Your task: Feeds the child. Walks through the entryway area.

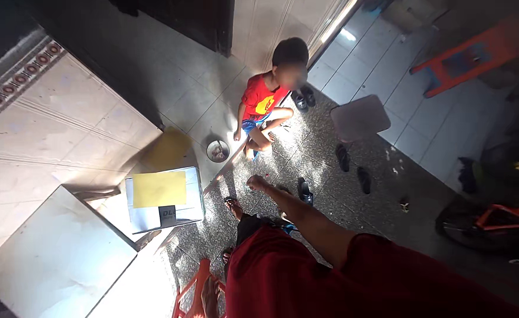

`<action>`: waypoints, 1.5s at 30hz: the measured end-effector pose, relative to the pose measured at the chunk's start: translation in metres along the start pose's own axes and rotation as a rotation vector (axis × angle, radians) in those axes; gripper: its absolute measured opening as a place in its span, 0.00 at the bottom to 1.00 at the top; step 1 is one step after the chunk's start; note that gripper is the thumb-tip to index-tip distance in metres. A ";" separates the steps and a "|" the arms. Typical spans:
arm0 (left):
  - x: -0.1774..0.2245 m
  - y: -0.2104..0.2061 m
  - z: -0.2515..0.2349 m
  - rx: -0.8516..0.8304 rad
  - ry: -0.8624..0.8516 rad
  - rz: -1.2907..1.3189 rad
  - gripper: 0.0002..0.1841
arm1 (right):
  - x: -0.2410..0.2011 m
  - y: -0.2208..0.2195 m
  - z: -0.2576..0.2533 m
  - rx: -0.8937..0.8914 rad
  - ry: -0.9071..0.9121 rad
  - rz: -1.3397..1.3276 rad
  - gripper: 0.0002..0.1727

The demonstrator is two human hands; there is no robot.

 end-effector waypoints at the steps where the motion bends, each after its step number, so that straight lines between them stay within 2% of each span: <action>1: 0.002 -0.002 -0.001 0.001 0.012 0.012 0.23 | 0.002 -0.002 -0.004 0.002 -0.003 0.010 0.20; 11: 0.010 -0.008 -0.007 -0.018 0.010 0.008 0.23 | 0.008 -0.006 -0.001 -0.026 -0.018 0.068 0.20; 26: -0.014 -0.003 -0.020 -0.021 0.046 -0.008 0.23 | 0.025 -0.016 0.011 -0.058 -0.075 0.099 0.21; 30: 0.003 -0.003 -0.009 -0.009 0.057 -0.023 0.23 | 0.026 -0.017 0.013 -0.060 -0.097 0.083 0.21; 35: 0.003 -0.003 -0.006 -0.009 0.064 -0.040 0.23 | 0.025 -0.020 0.013 -0.060 -0.091 0.074 0.21; 40: -0.018 -0.001 -0.021 0.004 0.024 -0.050 0.22 | 0.026 -0.024 0.009 -0.061 -0.085 0.063 0.21; 45: -0.004 -0.004 -0.009 0.024 0.042 -0.051 0.22 | 0.024 -0.026 0.006 -0.065 -0.102 0.055 0.21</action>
Point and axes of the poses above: each hand's wrist, its own z-axis away from the middle knuckle, its own y-axis out of the back of the hand, x = y × z, the point moved 6 cm from there along -z, towards the middle knuckle, and after that the axes turned 4 degrees about y, right-handed, at the moved point
